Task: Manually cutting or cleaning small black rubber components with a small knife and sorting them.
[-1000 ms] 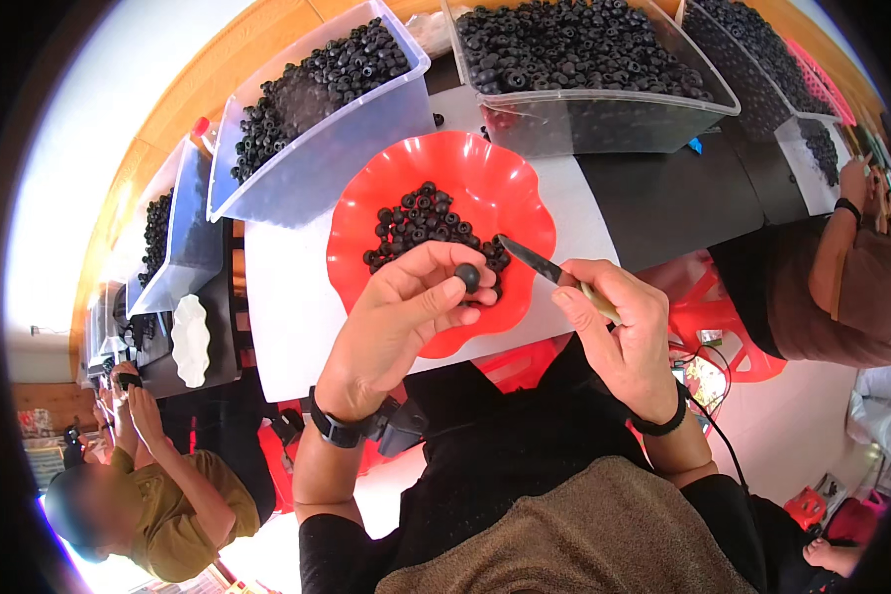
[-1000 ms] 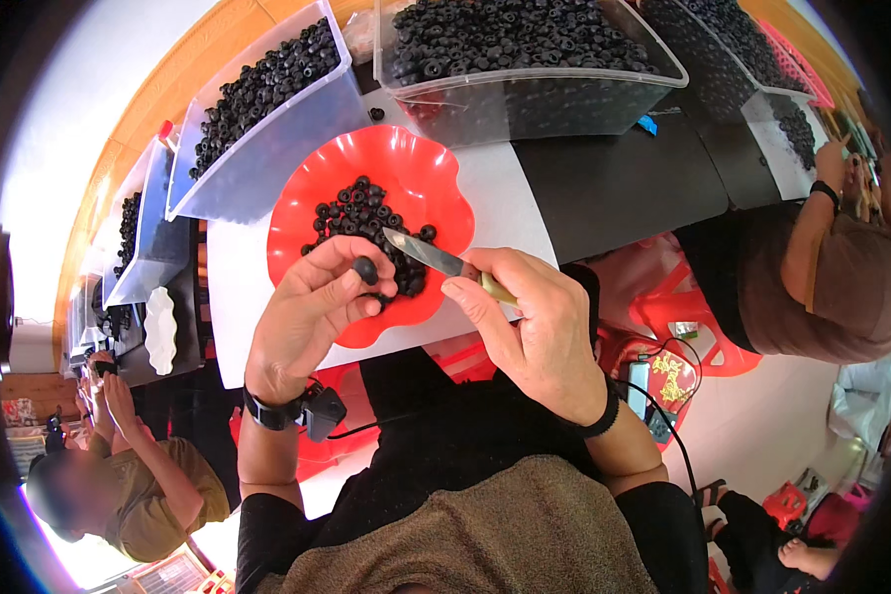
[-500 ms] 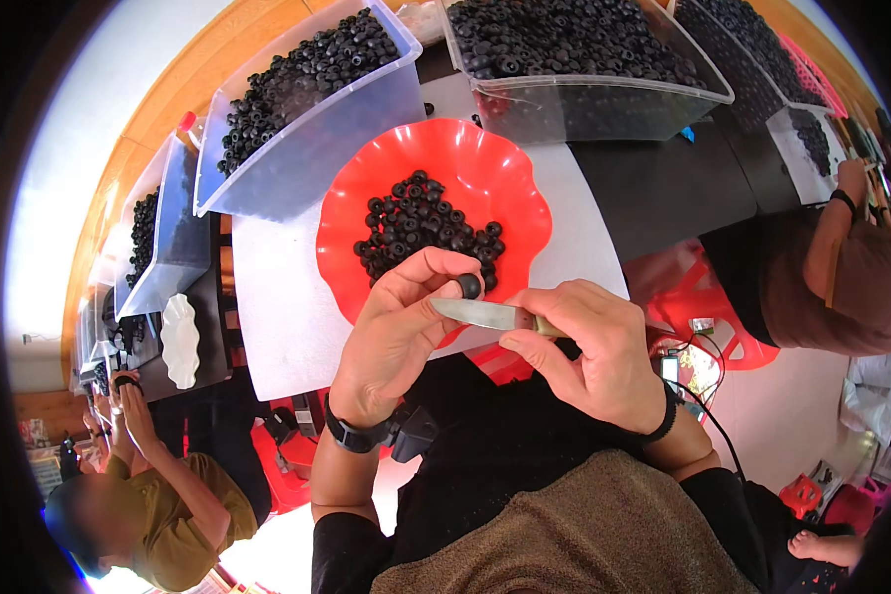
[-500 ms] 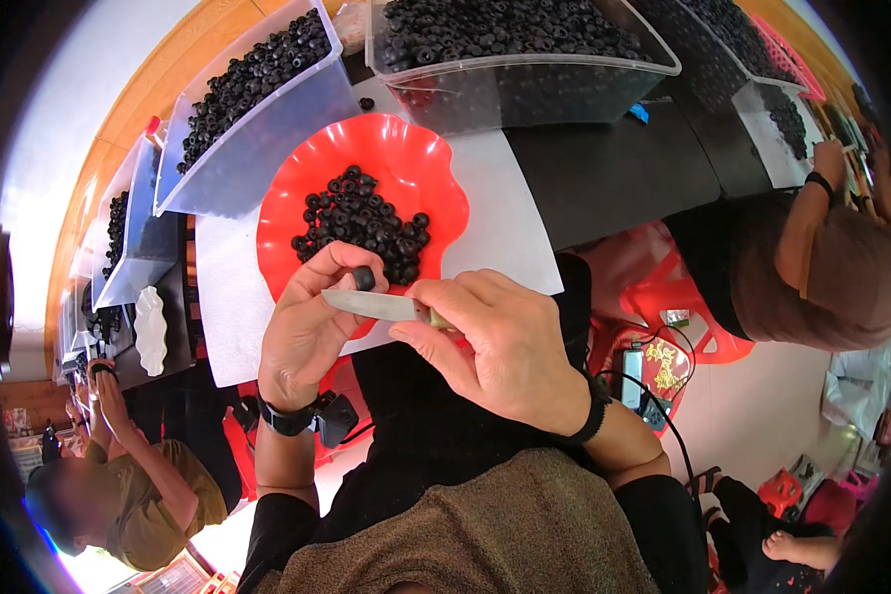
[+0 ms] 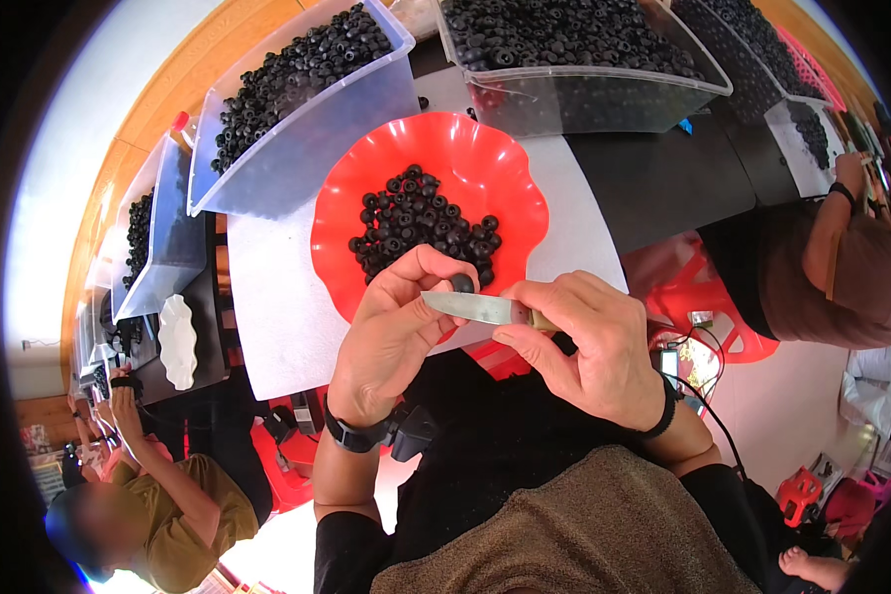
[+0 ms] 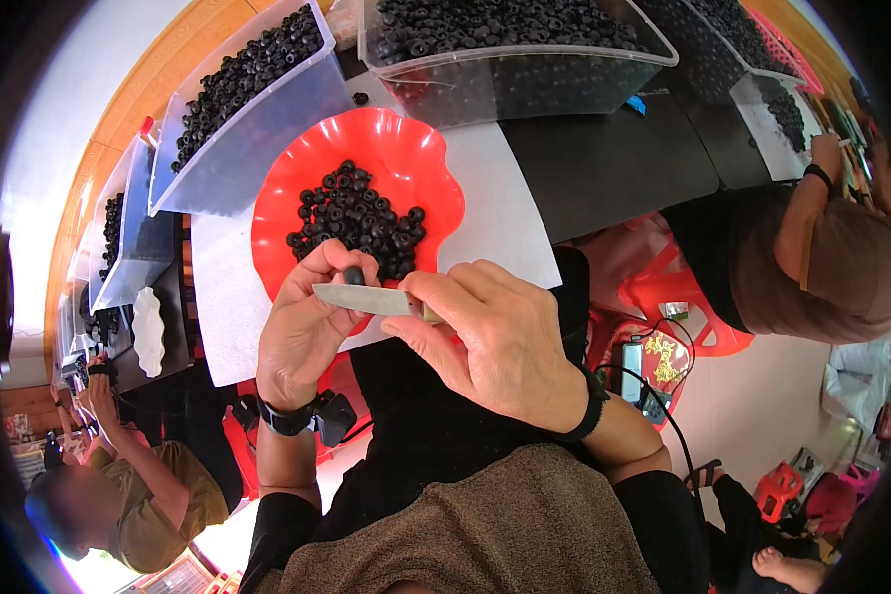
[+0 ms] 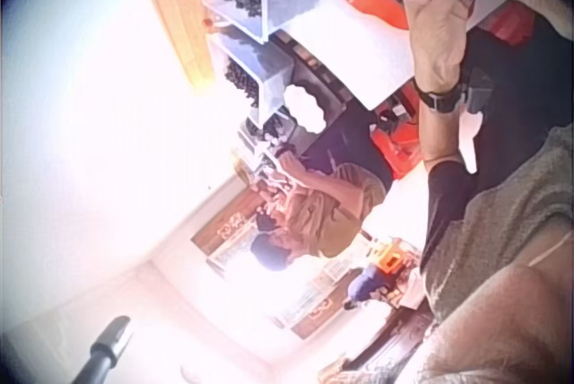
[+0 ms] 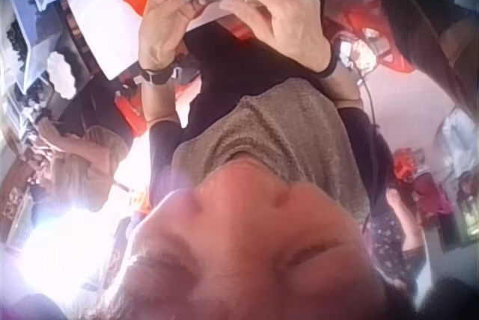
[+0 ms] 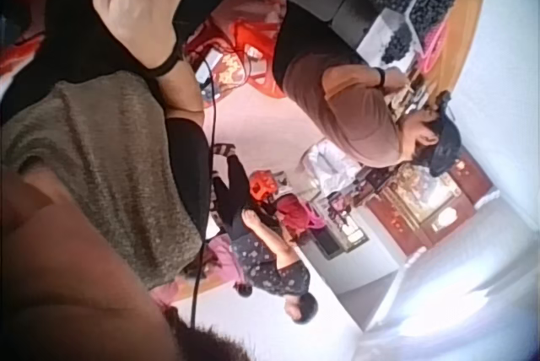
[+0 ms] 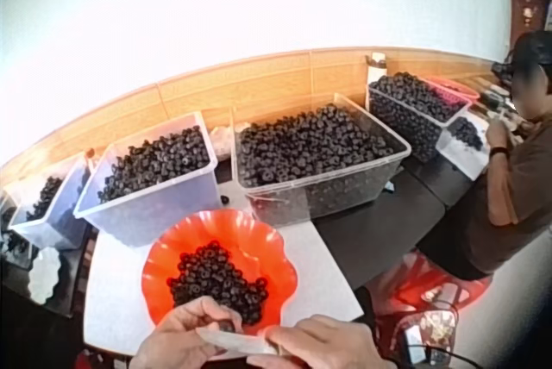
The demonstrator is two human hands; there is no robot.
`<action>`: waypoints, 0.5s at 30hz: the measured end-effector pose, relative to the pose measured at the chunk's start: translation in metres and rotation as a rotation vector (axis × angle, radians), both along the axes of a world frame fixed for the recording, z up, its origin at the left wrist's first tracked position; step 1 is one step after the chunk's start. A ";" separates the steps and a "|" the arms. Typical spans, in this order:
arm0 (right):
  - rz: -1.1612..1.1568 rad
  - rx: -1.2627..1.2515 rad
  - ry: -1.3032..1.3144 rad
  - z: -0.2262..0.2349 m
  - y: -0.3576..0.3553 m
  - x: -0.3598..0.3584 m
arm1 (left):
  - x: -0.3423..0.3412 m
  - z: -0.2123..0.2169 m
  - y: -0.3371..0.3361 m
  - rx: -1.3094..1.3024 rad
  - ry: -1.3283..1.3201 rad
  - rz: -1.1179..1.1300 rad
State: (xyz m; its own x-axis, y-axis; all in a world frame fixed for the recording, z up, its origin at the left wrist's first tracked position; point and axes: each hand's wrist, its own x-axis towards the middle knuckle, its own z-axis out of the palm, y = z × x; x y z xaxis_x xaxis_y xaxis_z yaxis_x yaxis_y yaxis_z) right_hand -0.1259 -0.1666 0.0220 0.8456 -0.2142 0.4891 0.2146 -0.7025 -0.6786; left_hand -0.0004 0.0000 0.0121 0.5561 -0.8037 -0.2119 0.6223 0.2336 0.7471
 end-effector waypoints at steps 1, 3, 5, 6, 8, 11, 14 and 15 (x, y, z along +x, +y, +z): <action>-0.011 -0.012 -0.001 0.001 0.000 0.000 | -0.001 0.000 -0.001 -0.006 -0.006 0.012; -0.018 -0.027 -0.007 0.000 -0.001 0.001 | -0.002 0.000 -0.002 -0.020 -0.022 0.018; -0.026 -0.042 -0.011 -0.002 -0.002 0.002 | 0.000 -0.001 -0.002 -0.034 -0.038 0.022; -0.039 -0.069 -0.010 -0.004 -0.002 0.003 | 0.003 -0.004 -0.002 -0.046 -0.037 0.007; -0.051 -0.095 -0.009 -0.006 -0.004 0.006 | 0.004 -0.005 -0.002 -0.057 -0.036 -0.007; -0.152 -0.120 -0.048 -0.017 -0.016 0.014 | 0.001 -0.003 -0.001 -0.051 0.067 0.014; -0.272 -0.083 0.004 -0.023 -0.035 0.016 | 0.000 -0.004 0.003 -0.206 0.077 -0.123; -0.198 0.088 0.004 -0.026 -0.037 0.014 | 0.000 0.000 0.000 -0.157 0.065 -0.083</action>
State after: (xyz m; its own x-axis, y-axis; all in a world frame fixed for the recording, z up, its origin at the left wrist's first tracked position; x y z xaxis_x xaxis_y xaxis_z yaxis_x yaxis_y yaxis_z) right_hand -0.1117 -0.2034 -0.0035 0.7847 -0.4183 0.4575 0.0749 -0.6687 -0.7398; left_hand -0.0005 0.0003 0.0116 0.4754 -0.8724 -0.1138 0.6901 0.2895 0.6633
